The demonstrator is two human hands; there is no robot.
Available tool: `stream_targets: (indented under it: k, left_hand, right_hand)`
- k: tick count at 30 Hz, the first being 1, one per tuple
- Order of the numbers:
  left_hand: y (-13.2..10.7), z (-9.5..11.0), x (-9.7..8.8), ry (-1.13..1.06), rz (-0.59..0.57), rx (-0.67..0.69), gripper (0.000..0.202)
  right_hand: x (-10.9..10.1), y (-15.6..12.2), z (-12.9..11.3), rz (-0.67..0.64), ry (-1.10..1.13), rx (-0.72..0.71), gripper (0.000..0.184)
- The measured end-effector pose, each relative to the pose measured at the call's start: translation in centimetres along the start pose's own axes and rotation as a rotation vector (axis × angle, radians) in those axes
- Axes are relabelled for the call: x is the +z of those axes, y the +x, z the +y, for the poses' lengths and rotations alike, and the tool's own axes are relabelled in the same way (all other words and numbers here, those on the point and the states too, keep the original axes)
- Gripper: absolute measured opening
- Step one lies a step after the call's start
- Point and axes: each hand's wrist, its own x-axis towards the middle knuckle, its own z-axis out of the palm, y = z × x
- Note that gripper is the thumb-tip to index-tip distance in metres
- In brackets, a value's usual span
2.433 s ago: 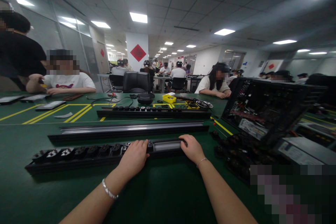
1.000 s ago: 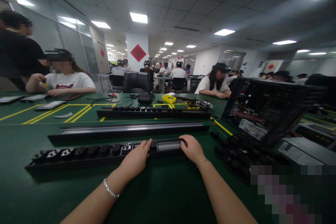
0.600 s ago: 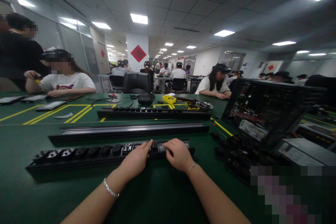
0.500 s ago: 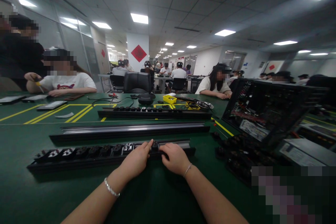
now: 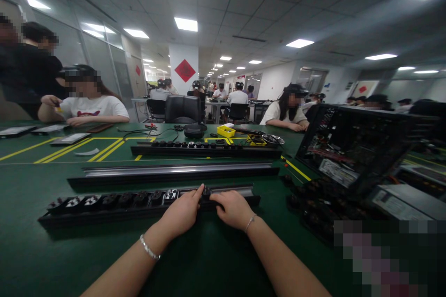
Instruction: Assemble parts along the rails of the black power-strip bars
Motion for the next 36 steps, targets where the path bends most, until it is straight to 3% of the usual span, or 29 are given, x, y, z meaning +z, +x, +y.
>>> stream_targets:
  k: [5,10,20,28,36]
  left_hand:
    - [0.1,0.1,0.5,0.018,0.039,-0.034,0.066]
    - [0.3,0.1,1.1,0.098,0.046,-0.050,0.061]
    - [0.0,0.6,0.6,0.160,0.034,-0.004,0.059]
    - [0.1,0.8,0.4,0.158,0.014,-0.024,0.060]
    - [0.0,0.8,0.4,0.164,0.013,-0.024,0.059]
  right_hand:
    - [-0.2,0.1,0.0,-0.004,0.016,-0.015,0.035]
    - [-0.2,0.1,0.0,-0.009,0.045,-0.017,0.036]
    - [-0.1,0.3,0.3,0.009,0.042,-0.003,0.021]
    - [-0.5,-0.1,1.0,-0.015,0.055,-0.016,0.034]
    - [-0.8,-0.1,1.1,-0.025,0.098,0.032,0.028]
